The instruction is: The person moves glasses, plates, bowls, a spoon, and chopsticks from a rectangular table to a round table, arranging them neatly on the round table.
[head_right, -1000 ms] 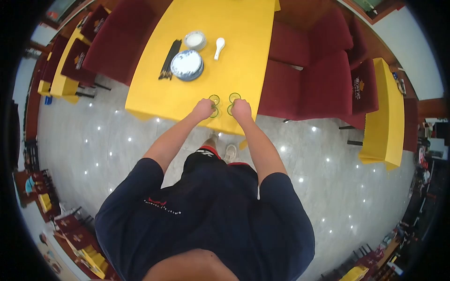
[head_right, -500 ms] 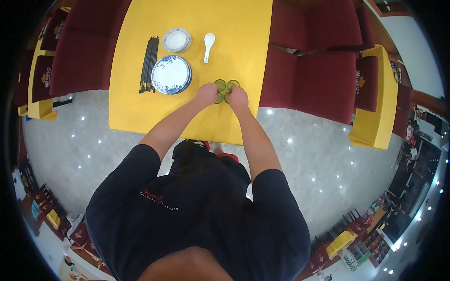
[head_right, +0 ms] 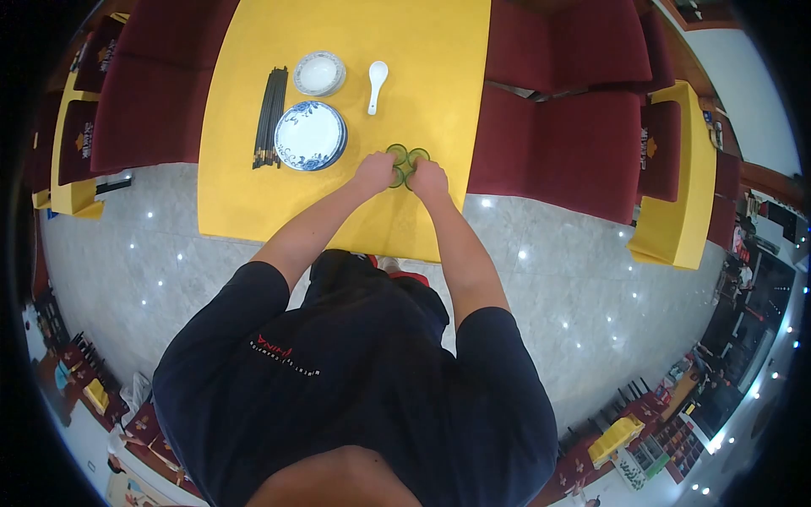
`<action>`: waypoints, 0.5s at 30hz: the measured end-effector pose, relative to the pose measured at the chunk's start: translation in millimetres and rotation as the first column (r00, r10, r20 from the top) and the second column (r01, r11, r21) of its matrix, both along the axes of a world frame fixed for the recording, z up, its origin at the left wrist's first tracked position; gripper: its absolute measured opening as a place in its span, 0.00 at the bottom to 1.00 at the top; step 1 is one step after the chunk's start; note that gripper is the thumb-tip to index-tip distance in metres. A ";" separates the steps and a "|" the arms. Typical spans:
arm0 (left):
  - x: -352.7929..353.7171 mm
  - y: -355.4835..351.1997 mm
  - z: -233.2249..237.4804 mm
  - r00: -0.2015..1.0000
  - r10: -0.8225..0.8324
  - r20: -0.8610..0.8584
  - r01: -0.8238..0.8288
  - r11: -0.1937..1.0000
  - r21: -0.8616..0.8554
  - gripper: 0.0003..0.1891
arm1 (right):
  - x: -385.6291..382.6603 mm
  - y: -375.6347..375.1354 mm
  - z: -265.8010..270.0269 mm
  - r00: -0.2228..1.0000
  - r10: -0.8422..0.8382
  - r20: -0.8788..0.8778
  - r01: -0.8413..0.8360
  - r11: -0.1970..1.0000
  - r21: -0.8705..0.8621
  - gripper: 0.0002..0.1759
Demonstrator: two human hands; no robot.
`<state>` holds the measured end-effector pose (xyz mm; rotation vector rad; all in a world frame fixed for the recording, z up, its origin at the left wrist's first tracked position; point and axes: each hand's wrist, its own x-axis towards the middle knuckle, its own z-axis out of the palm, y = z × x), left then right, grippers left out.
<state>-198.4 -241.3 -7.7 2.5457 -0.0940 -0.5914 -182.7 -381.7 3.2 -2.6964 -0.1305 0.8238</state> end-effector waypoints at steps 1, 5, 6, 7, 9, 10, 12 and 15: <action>0.0 0.7 0.0 1.000 -0.011 0.000 0.011 1.000 0.007 0.12 | -0.4 0.0 -0.5 1.000 -0.012 0.003 0.012 1.000 0.009 0.16; -6.4 5.1 35.2 0.999 -0.032 -0.001 0.032 0.999 0.023 0.14 | -12.9 -6.3 8.3 0.992 -0.023 0.125 0.016 0.998 0.059 0.21; -11.3 8.1 51.6 0.998 -0.040 0.045 0.038 0.998 0.056 0.14 | -17.2 -10.2 21.3 0.991 -0.032 0.129 0.025 0.998 0.058 0.21; -17.3 12.2 64.9 0.995 -0.051 0.090 0.043 0.995 0.088 0.15 | -24.7 -16.1 36.8 0.972 -0.106 0.210 0.075 0.986 0.149 0.21; -31.3 27.1 81.9 0.981 -0.041 0.187 0.033 0.999 0.044 0.15 | -47.8 -32.6 63.6 0.931 -0.274 0.241 0.195 0.931 0.308 0.19; -38.0 36.5 85.1 0.959 -0.016 0.284 0.018 1.000 -0.003 0.15 | -61.2 -45.1 72.4 0.911 -0.361 0.198 0.271 0.887 0.373 0.18; -51.8 58.4 78.3 0.967 -0.057 0.247 0.062 0.998 -0.011 0.15 | -95.2 -79.1 57.8 0.867 -0.477 0.142 0.397 0.835 0.381 0.16; -64.7 92.1 47.1 0.970 -0.243 -0.005 0.241 0.960 0.145 0.17 | -168.0 -142.3 -7.9 0.842 -0.538 0.042 0.526 0.836 0.158 0.18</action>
